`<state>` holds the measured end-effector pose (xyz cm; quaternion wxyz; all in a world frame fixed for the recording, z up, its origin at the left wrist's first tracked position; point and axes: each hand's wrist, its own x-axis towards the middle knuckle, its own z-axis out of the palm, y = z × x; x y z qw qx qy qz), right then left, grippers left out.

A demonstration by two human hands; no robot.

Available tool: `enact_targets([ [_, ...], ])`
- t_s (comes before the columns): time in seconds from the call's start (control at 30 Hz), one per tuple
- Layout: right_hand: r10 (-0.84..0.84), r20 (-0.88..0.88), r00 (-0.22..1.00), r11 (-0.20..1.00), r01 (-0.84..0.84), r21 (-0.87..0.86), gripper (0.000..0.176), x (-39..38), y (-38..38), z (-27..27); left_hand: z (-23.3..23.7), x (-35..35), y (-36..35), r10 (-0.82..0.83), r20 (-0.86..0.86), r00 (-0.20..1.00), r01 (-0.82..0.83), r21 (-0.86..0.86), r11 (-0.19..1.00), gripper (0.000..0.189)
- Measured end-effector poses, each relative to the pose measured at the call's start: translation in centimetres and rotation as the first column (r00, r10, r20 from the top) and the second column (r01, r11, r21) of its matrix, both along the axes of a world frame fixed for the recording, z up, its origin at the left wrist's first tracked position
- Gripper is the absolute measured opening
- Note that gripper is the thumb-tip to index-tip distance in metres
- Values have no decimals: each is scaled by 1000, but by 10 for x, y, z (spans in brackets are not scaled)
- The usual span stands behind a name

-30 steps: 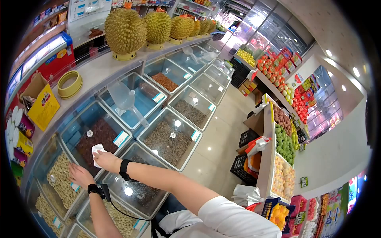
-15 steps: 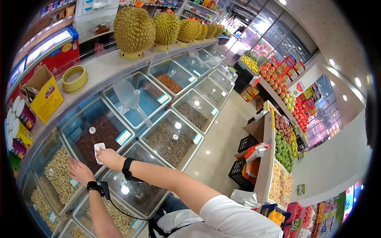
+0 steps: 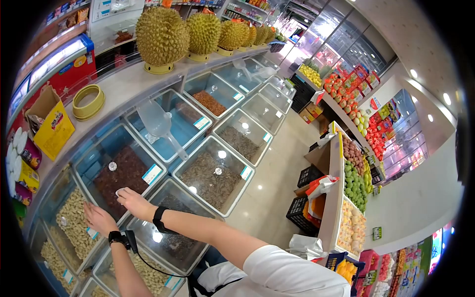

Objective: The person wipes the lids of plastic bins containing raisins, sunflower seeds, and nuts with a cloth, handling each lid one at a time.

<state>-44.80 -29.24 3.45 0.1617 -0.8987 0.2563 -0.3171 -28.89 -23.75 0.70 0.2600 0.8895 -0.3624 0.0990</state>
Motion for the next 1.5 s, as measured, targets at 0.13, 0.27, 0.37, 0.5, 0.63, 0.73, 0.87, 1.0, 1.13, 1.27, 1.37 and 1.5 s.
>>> enact_targets([
  [0.13, -25, -102, 994, 999, 28, 22, 18, 11, 1, 0, 2, 0, 0, 9, -28, 1000, -8, 42, 999, 46],
  [0.27, -21, -332, 943, 999, 34, 31, 27, 21, 3, 11, -4, 3, 0, 13, -12, 1000, -12, 95, 995, 48],
  [0.37, -109, -403, 909, 987, 53, -149, 32, 31, 4, 3, -5, 5, 0, -4, -22, 1000, 6, 89, 996, 50],
  [0.5, -133, -349, 928, 991, 114, -76, 34, 36, 2, -1, 1, 2, 1, 1, -51, 999, 2, 74, 997, 50],
  [0.63, -235, -352, 906, 970, 198, -138, 32, 47, -5, 4, 3, 0, -1, 37, -78, 996, -34, 34, 999, 50],
  [0.73, -171, 20, 985, 941, 157, 298, 24, 43, -20, -5, 3, -1, 3, 47, -60, 997, -44, 44, 998, 49],
  [0.87, -169, 638, 751, 437, -524, 731, 14, -17, -19, 10, 10, -1, 1, 28, -63, 998, -24, 63, 998, 47],
  [1.0, -520, 755, 400, 145, -830, 539, 27, -152, 33, 57, 3, -1, -4, 33, -47, 998, -30, 56, 998, 47],
  [1.13, -740, 668, 77, 404, -743, 533, 22, -275, 70, 81, -5, 8, -2, 12, 55, 998, -17, 95, 995, 49],
  [1.27, -791, 603, -108, 494, -694, 524, 24, -335, 118, 117, 1, 3, -1, 11, -12, 1000, -10, 55, 998, 50],
  [1.37, -776, 622, -105, 556, -579, 597, 28, -352, 146, 133, 2, 8, -3, -3, -37, 999, 7, 116, 993, 50],
  [1.5, -768, 636, 69, 589, -312, 745, 40, -369, 169, 147, 11, 2, -4, 27, -84, 996, -21, 74, 997, 51],
])
